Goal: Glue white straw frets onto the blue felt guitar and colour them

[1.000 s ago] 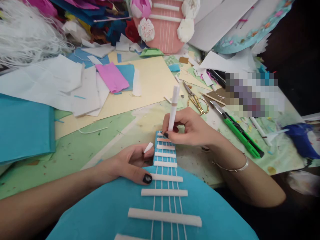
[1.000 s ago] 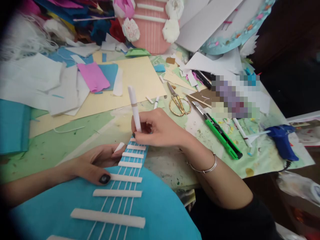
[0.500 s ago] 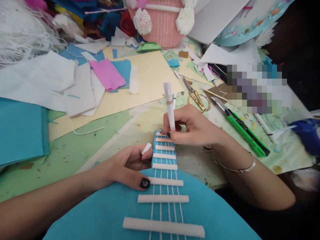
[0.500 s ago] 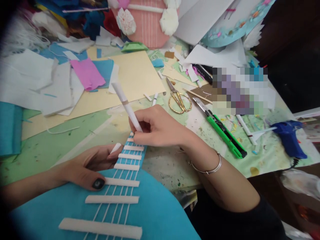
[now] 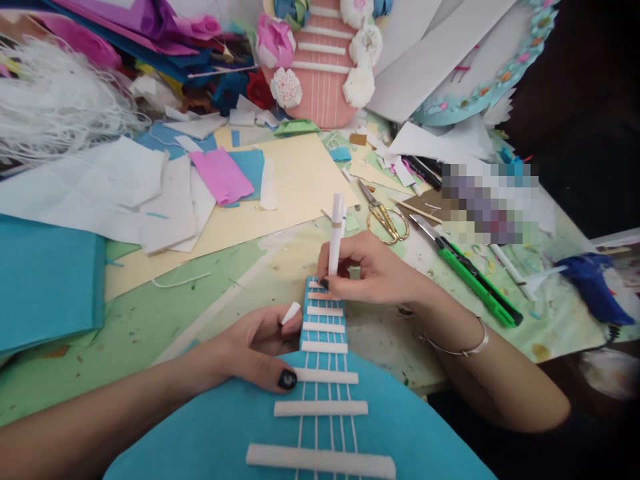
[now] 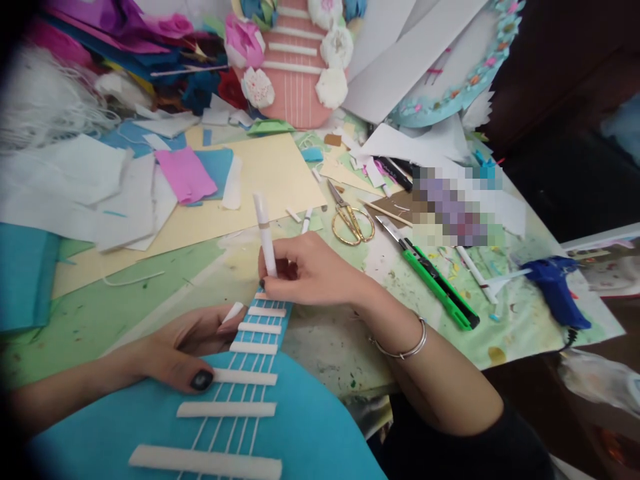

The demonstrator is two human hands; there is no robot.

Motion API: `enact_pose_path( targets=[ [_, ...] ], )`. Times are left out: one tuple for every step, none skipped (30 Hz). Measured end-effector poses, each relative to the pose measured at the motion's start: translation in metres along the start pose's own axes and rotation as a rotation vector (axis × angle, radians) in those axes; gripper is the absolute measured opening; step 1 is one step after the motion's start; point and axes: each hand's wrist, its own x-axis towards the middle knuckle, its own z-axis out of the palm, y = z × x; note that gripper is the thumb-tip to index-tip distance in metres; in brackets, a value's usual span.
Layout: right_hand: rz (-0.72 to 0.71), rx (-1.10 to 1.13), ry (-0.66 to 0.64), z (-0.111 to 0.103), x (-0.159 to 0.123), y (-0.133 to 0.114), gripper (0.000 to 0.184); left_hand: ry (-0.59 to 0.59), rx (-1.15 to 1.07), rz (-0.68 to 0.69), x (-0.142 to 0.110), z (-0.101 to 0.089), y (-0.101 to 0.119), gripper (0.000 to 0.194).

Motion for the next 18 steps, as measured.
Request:
enact_pose_path(
  targets=[
    [-0.006, -0.004, -0.006, -0.0002, 0.0, 0.0008, 0.003, 0.003, 0.006, 0.002, 0.0001, -0.0001, -0.0002, 0.043],
    [-0.013, -0.012, -0.01, -0.0004, 0.0, 0.0016, 0.005, 0.006, 0.009, 0.003, 0.0002, -0.0002, -0.0005, 0.044],
    [-0.019, -0.02, -0.013, -0.0007, -0.0001, 0.0023, 0.006, 0.006, 0.012, 0.003, 0.0003, -0.0003, -0.0008, 0.044],
    [-0.025, -0.023, -0.015, -0.001, -0.0003, 0.0028, 0.008, 0.004, 0.014, 0.003, 0.0005, -0.0003, -0.001, 0.044],
    [-0.029, -0.021, -0.012, -0.001, -0.0006, 0.0031, 0.009, 0.001, 0.015, 0.003, 0.0006, -0.0004, -0.0012, 0.044],
    [-0.027, -0.014, -0.009, -0.0009, -0.0008, 0.0032, 0.01, -0.003, 0.013, 0.005, 0.0007, -0.0004, -0.0014, 0.044],
    [-0.021, -0.003, -0.003, -0.0006, -0.0009, 0.0031, 0.009, -0.005, 0.013, 0.007, 0.0008, -0.0005, -0.0015, 0.044],
    [-0.014, 0.01, 0.003, -0.0003, -0.001, 0.0028, 0.008, -0.003, 0.015, 0.007, 0.001, -0.0007, -0.0015, 0.044],
    [-0.007, 0.019, 0.007, 0.0001, -0.001, 0.0024, 0.007, 0.0, 0.019, 0.008, 0.0011, -0.0009, -0.0015, 0.044],
    [-0.004, 0.021, 0.007, 0.0002, -0.0009, 0.0021, 0.006, 0.002, 0.023, 0.009, 0.0013, -0.0012, -0.0015, 0.045],
    [-0.005, 0.016, 0.002, 0.0002, -0.0007, 0.0018, 0.006, 0.002, 0.027, 0.01, 0.0015, -0.0015, -0.0016, 0.045],
    [-0.01, 0.008, -0.006, 0.0, -0.0006, 0.0016, 0.007, 0.0, 0.031, 0.012, 0.0017, -0.0019, -0.0019, 0.045],
    [-0.018, -0.005, -0.012, -0.0004, -0.0004, 0.0014, 0.008, -0.005, 0.032, 0.016, 0.002, -0.0023, -0.0023, 0.045],
    [-0.022, -0.018, -0.017, -0.0008, -0.0003, 0.0013, 0.009, -0.012, 0.031, 0.021, 0.0022, -0.0028, -0.0029, 0.045],
    [-0.025, -0.026, -0.016, -0.0012, -0.0002, 0.0011, 0.01, -0.019, 0.03, 0.025, 0.0025, -0.0032, -0.0035, 0.046],
    [-0.025, -0.027, -0.01, -0.0015, -0.0002, 0.001, 0.009, -0.024, 0.028, 0.028, 0.0027, -0.0037, -0.0041, 0.046],
    [-0.02, -0.021, -0.004, -0.0016, -0.0003, 0.001, 0.008, -0.028, 0.024, 0.029, 0.0028, -0.0042, -0.0047, 0.046],
    [-0.013, -0.01, -0.001, -0.0017, -0.0004, 0.0009, 0.007, -0.031, 0.019, 0.028, 0.0029, -0.0046, -0.0052, 0.047]
  ],
)
